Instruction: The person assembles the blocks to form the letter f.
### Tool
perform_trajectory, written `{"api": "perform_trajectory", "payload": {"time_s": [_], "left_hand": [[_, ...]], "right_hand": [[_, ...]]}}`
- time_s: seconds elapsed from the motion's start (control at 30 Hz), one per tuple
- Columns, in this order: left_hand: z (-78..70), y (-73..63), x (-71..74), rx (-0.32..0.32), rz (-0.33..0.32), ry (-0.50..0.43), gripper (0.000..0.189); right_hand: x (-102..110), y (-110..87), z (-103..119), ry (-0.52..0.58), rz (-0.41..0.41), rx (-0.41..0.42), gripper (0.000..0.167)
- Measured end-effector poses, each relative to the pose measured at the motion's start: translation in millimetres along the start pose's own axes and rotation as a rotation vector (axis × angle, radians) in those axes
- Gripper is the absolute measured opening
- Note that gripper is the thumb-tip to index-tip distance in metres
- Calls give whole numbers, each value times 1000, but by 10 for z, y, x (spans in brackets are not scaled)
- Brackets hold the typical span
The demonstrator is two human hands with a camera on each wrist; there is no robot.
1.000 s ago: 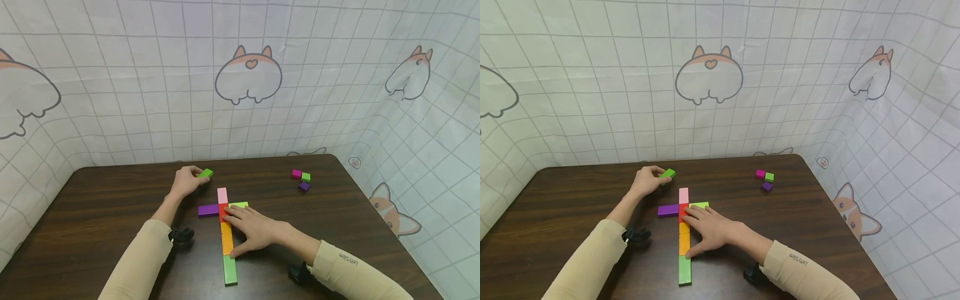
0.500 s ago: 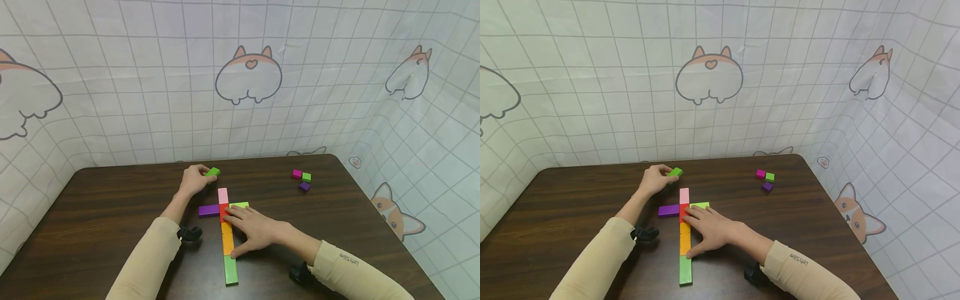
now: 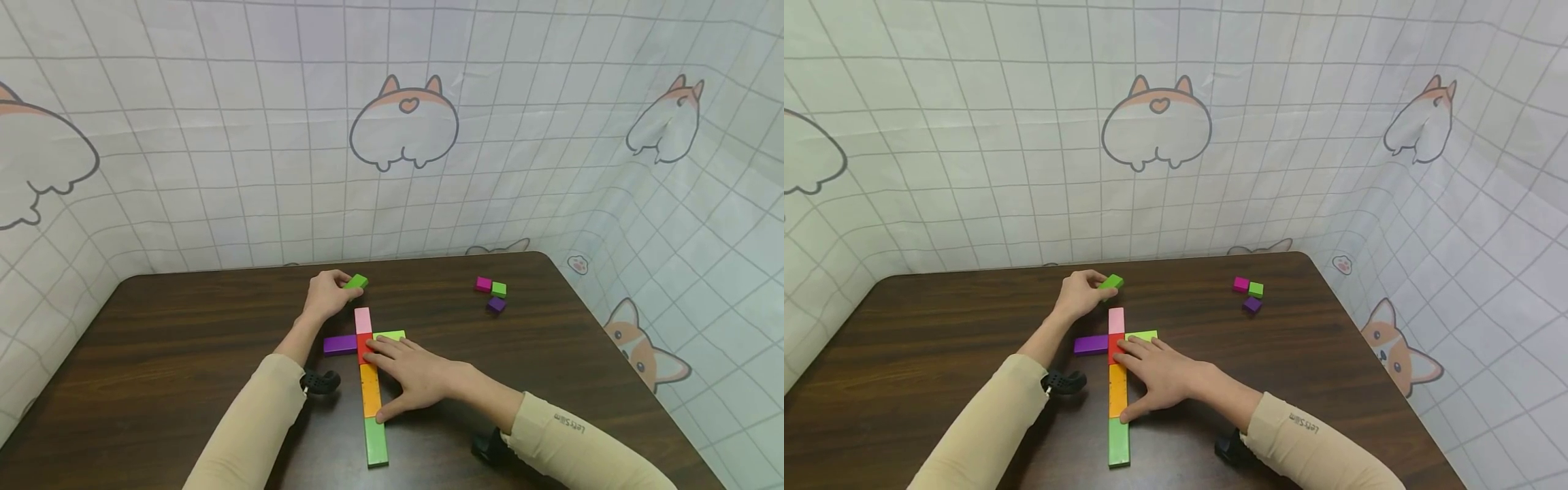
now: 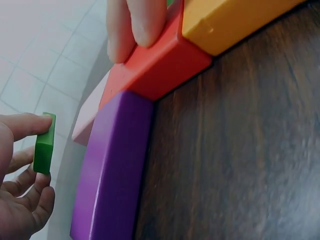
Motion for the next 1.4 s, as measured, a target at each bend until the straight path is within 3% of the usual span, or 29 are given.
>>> {"api": "perform_trajectory", "payload": {"time_s": [0.57, 1.4], "left_hand": [[-86, -17, -181, 24, -13, 22, 40], [-152, -45, -386, 29, 33, 15, 39]], "right_hand": [[-1, -27, 14, -5, 5, 6, 103], [-12, -66, 2, -2, 4, 23, 102]]}}
Point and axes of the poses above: each hand's wrist, its own y-axis towards the middle knuckle, its own x-axis out of the back of the hand, z = x × y, the point moved 5 cm from there along y, towards the middle knuckle, and after that the axes turned 13 degrees about x, right-handed, at the moved point
